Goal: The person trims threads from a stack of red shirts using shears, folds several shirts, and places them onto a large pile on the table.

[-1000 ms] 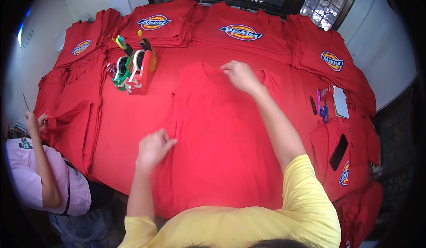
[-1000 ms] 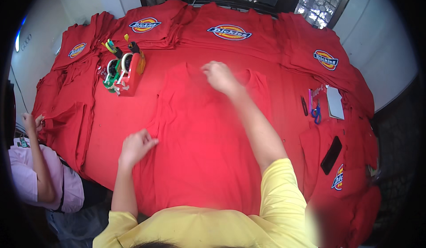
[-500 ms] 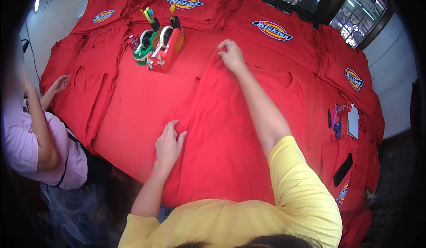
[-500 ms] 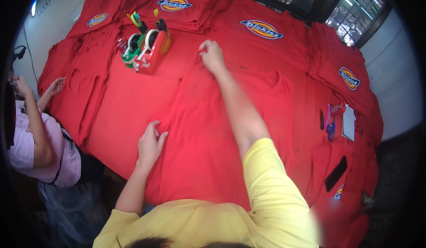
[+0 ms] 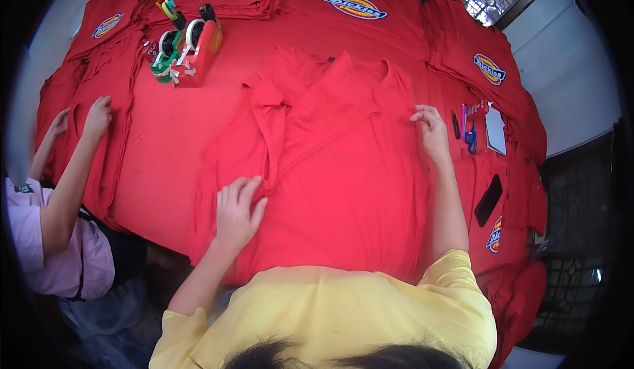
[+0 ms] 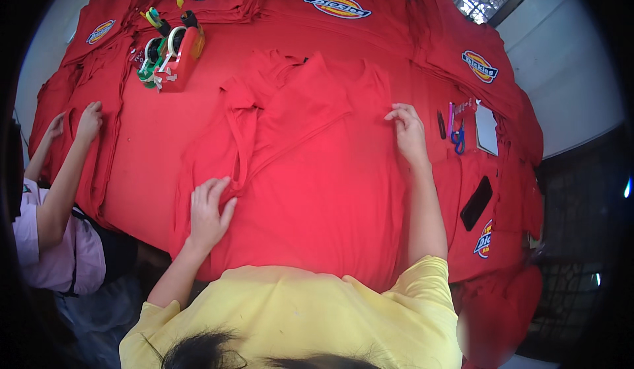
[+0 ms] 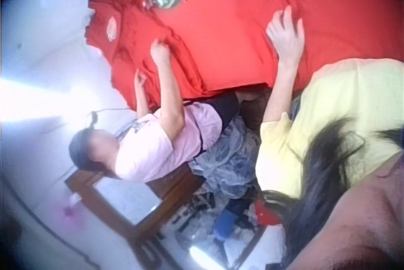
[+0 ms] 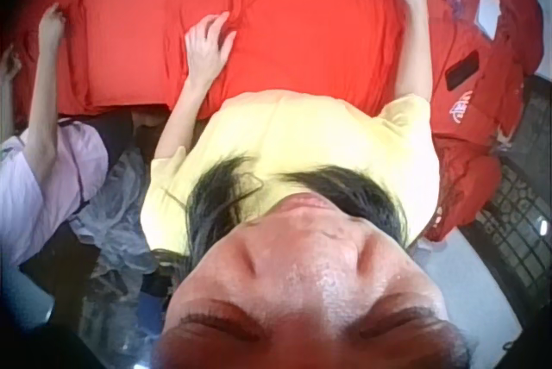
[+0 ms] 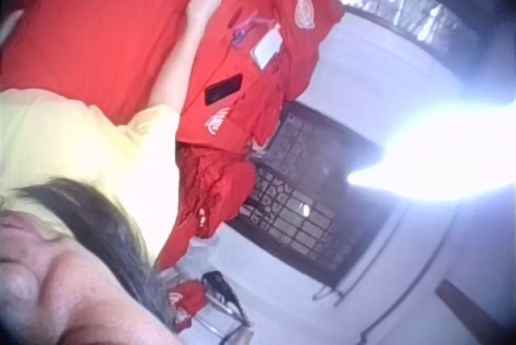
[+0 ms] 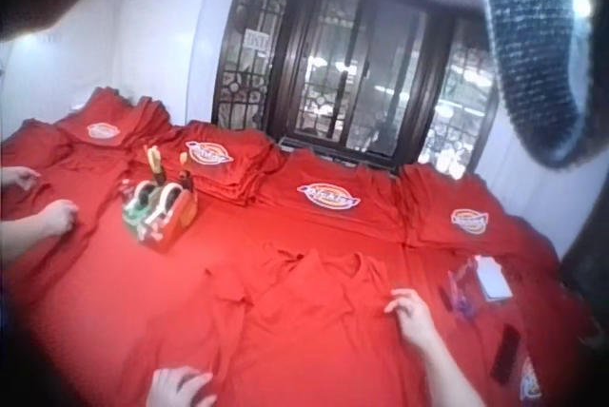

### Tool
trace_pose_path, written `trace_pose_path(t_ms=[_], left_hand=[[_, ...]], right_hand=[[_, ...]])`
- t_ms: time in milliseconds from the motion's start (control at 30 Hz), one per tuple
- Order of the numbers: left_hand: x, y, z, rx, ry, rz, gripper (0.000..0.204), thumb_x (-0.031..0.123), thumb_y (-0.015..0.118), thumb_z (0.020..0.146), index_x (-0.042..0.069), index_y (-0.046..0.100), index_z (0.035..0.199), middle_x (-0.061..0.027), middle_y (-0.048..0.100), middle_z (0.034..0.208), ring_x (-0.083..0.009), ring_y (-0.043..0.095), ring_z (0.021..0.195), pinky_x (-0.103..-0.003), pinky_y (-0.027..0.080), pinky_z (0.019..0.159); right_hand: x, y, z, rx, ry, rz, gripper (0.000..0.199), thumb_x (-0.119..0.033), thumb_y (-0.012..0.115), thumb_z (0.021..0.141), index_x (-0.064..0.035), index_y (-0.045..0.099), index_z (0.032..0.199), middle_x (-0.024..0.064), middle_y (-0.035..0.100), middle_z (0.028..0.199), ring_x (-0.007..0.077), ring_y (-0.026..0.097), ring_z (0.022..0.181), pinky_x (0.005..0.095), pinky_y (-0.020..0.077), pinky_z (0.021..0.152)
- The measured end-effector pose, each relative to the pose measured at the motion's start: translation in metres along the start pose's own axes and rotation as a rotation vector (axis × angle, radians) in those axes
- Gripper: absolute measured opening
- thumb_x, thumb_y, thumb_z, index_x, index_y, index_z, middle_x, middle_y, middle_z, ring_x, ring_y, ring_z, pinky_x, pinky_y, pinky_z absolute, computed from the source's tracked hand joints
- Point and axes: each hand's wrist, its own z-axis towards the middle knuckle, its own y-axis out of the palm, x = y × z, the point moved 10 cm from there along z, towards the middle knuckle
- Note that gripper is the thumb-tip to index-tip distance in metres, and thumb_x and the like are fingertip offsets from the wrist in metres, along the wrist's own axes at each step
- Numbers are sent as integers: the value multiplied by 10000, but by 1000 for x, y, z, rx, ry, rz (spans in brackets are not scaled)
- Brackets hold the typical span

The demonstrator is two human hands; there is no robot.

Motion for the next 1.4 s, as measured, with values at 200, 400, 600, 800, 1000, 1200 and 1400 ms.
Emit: trace_pose_path(t_ms=[200, 400, 600, 800, 1000, 1200, 1400], left_hand=[[-70, 20, 2, -230, -430, -521, 371, 12, 627, 832, 26, 544, 1194, -59, 596, 859, -136, 548, 768, -267, 450, 710], [-139, -60, 31, 281, -518, -200, 257, 38, 601, 851, 29, 589, 1108, -103, 587, 1004, -205, 560, 892, -304, 458, 800], [-28, -18, 101, 142, -30, -72, 271, 66, 630, 823, 45, 617, 1093, -138, 555, 1089, -302, 533, 1056, -375, 442, 901], [81, 97, 190, -119, 233, -255, 381, 249, 669, 833, 64, 589, 1157, -157, 552, 1086, -322, 541, 1028, -397, 461, 870], [75, 166, 217, -118, 148, -212, 379, 244, 658, 842, 54, 566, 1157, -167, 574, 1023, -316, 575, 916, -374, 478, 800], [-83, 96, 262, 350, -310, -640, 162, 107, 584, 873, -10, 549, 981, -64, 578, 849, -151, 517, 765, -310, 446, 708], [-173, 55, 244, 265, -469, -1164, 171, -8, 535, 875, 56, 544, 1034, -33, 630, 942, -99, 581, 831, -227, 452, 759]], right_hand=[[-41, 43, -2, -149, 28, 95, 243, 17, 513, 865, -51, 639, 1061, 140, 601, 1042, 291, 588, 1007, 335, 461, 876], [-43, 79, 12, -184, 21, 32, 349, -22, 529, 883, -83, 563, 1225, 140, 606, 1021, 305, 590, 964, 346, 467, 866], [-12, 19, 68, 125, 49, -167, 238, -55, 519, 885, -44, 628, 1096, 149, 636, 1016, 297, 609, 926, 388, 476, 830], [66, 28, 133, 163, 112, -289, 279, -114, 506, 894, -114, 652, 1132, 160, 634, 1106, 347, 578, 1034, 440, 429, 926], [72, 63, 147, -133, 354, -401, 291, -203, 596, 846, -161, 647, 1129, 61, 574, 1215, 300, 451, 1179, 531, 329, 983], [58, 34, 135, 23, 127, -206, 177, -174, 663, 793, -112, 645, 958, 64, 612, 1022, 273, 520, 1066, 448, 367, 968], [-73, 3, 52, 223, -445, -330, 140, -43, 609, 780, -83, 593, 913, 52, 621, 884, 242, 568, 948, 445, 366, 989]])
